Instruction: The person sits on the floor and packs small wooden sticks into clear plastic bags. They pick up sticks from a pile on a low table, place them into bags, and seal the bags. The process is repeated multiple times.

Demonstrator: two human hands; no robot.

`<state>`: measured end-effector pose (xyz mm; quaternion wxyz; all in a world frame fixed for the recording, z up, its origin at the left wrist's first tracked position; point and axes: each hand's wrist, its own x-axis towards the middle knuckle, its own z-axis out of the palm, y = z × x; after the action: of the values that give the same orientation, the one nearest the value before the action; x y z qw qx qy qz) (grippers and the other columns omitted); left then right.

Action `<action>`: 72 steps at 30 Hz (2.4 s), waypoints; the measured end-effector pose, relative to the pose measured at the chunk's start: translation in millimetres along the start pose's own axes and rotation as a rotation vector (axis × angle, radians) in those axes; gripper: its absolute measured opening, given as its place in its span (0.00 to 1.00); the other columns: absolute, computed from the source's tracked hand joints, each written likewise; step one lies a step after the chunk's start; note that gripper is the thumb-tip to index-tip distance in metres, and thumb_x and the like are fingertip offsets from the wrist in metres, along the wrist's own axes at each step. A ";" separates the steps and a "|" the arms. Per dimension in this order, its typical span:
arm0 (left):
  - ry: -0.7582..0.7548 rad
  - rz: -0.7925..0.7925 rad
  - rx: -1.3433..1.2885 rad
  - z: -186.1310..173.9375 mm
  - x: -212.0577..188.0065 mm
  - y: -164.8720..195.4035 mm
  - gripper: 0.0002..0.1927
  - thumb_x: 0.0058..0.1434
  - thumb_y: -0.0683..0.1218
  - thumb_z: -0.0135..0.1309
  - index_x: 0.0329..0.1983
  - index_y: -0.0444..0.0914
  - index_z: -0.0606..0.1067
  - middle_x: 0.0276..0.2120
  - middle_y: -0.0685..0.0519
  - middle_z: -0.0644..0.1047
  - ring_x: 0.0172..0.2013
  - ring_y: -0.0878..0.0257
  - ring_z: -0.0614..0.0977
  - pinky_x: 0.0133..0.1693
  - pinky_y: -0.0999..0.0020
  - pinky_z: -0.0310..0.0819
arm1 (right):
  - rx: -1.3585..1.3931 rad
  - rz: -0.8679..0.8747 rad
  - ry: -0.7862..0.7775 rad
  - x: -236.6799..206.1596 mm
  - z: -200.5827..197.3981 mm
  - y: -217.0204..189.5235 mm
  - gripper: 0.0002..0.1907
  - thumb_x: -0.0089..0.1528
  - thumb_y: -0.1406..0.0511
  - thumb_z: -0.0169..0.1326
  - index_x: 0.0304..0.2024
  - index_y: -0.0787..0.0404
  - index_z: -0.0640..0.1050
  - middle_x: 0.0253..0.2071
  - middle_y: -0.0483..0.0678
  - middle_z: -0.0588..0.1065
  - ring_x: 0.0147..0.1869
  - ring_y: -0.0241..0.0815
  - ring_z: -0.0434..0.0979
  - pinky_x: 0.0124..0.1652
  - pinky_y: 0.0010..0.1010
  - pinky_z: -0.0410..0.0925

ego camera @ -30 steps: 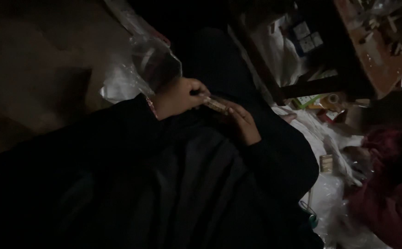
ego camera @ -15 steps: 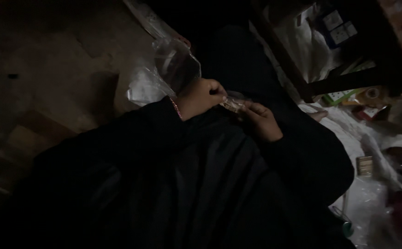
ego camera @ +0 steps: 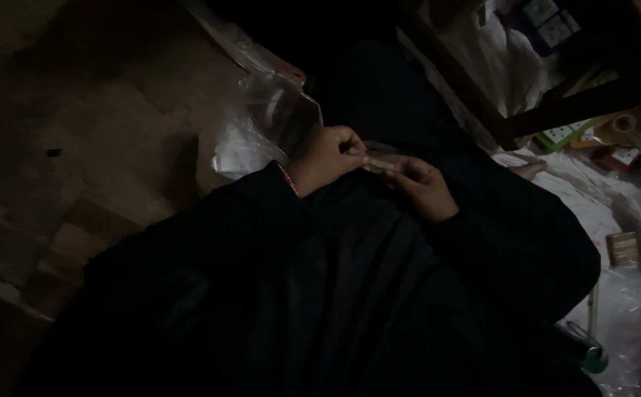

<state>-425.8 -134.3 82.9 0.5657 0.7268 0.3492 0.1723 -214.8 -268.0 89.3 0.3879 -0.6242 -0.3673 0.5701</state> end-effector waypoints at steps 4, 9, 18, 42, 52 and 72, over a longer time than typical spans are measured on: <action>0.018 0.041 -0.007 -2.4 -2.0 1.1 0.11 0.59 0.48 0.65 0.39 0.36 0.80 0.32 0.54 0.83 0.34 0.67 0.84 0.37 0.70 0.79 | -0.023 0.059 0.058 2.2 4.7 -2.6 0.17 0.68 0.66 0.55 0.58 0.66 0.77 0.50 0.50 0.80 0.53 0.40 0.80 0.54 0.32 0.71; -0.073 0.171 -0.150 -13.1 -15.5 12.2 0.15 0.61 0.48 0.64 0.46 0.34 0.79 0.41 0.50 0.83 0.41 0.64 0.85 0.43 0.70 0.81 | -0.055 -0.066 0.066 -12.5 4.9 -18.8 0.19 0.67 0.65 0.53 0.60 0.65 0.76 0.60 0.52 0.77 0.63 0.44 0.76 0.61 0.34 0.69; -0.058 0.283 -0.362 -4.8 -31.3 23.7 0.07 0.70 0.40 0.56 0.46 0.33 0.81 0.55 0.47 0.81 0.50 0.60 0.86 0.51 0.69 0.84 | 0.127 -0.285 0.086 -55.5 9.0 -34.0 0.17 0.71 0.65 0.46 0.57 0.67 0.77 0.67 0.57 0.73 0.72 0.51 0.73 0.67 0.42 0.69; -0.031 0.195 -0.475 21.9 -43.2 35.4 0.33 0.65 0.36 0.58 0.72 0.32 0.62 0.65 0.42 0.71 0.59 0.56 0.81 0.55 0.66 0.83 | 0.263 -0.174 0.226 -51.3 3.0 -8.5 0.47 0.59 0.77 0.55 0.78 0.56 0.52 0.74 0.57 0.62 0.74 0.50 0.67 0.64 0.44 0.70; -0.029 0.081 -0.560 30.3 -34.0 15.6 0.31 0.66 0.37 0.57 0.70 0.28 0.61 0.52 0.42 0.79 0.52 0.59 0.84 0.53 0.68 0.83 | 0.248 0.001 0.275 -58.1 10.3 -21.3 0.46 0.57 0.75 0.56 0.75 0.54 0.54 0.67 0.54 0.68 0.69 0.49 0.72 0.61 0.42 0.72; 0.024 0.016 -0.316 24.4 -40.9 23.2 0.37 0.62 0.39 0.60 0.72 0.31 0.59 0.44 0.48 0.81 0.40 0.66 0.85 0.41 0.73 0.83 | 0.155 -0.093 0.175 -54.7 4.5 1.0 0.43 0.59 0.73 0.58 0.75 0.55 0.58 0.69 0.54 0.68 0.71 0.49 0.70 0.64 0.42 0.70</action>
<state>-431.3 -182.9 103.4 0.6673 0.6295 0.3187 0.2385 -223.6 -317.4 111.5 0.4915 -0.6220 -0.3156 0.5214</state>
